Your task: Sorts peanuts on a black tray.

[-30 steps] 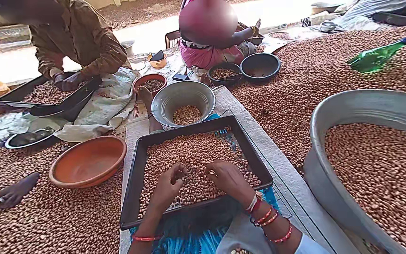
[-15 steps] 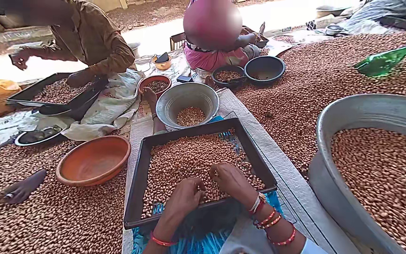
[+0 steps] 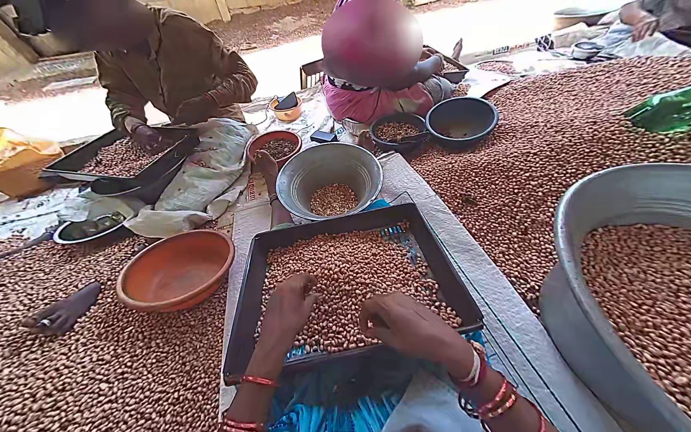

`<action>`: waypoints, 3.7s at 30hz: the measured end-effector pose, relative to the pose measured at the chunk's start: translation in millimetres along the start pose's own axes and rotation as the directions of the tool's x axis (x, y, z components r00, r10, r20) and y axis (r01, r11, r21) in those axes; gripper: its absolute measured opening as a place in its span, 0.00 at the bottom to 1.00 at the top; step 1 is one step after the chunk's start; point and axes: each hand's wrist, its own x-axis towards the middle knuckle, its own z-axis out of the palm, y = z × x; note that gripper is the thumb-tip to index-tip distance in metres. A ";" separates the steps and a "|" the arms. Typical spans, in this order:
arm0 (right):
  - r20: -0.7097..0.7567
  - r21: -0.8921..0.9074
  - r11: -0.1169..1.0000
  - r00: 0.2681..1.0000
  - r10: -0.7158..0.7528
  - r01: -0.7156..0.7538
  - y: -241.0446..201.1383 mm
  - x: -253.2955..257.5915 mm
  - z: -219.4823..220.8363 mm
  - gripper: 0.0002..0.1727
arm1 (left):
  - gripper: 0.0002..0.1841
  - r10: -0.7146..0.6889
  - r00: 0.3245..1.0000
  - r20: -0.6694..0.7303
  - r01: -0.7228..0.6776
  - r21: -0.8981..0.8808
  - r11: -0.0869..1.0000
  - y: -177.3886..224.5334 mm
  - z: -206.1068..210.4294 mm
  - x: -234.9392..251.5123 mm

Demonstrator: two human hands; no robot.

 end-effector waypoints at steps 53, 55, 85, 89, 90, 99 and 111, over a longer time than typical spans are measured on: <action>-0.466 0.214 0.954 0.836 0.290 -0.211 90.3 74.0 -73.3 0.13 | 0.13 0.114 0.990 0.087 -0.116 0.027 0.993 44.6 24.9 89.2; -0.472 0.257 0.939 0.819 0.328 -0.227 90.7 70.2 -78.0 0.12 | 0.12 0.139 0.989 0.060 -0.141 0.041 0.989 46.1 27.9 90.0; 0.098 0.307 0.917 0.950 -0.295 0.253 21.4 -6.0 -66.3 0.14 | 0.13 -0.362 0.931 0.041 0.353 0.146 0.924 -41.2 -21.3 32.0; 0.070 -0.094 0.986 0.987 0.147 -0.140 24.4 -21.3 -50.3 0.19 | 0.11 -0.238 0.966 0.104 0.235 0.041 0.971 -46.0 -25.0 21.1; 0.074 -0.141 0.963 0.968 0.241 -0.229 26.6 -24.9 -46.1 0.21 | 0.10 -0.114 0.971 0.212 0.137 -0.097 0.986 -49.8 -30.7 14.7; -0.112 -0.242 0.686 0.722 0.683 -0.686 33.4 -24.0 -26.2 0.32 | 0.20 -0.151 0.981 0.123 0.155 -0.025 0.988 -63.1 -41.2 14.2; -0.050 0.161 0.950 0.960 0.277 -0.266 -5.1 33.2 31.1 0.38 | 0.44 -0.095 0.919 0.383 0.238 -0.346 0.908 11.4 12.3 2.7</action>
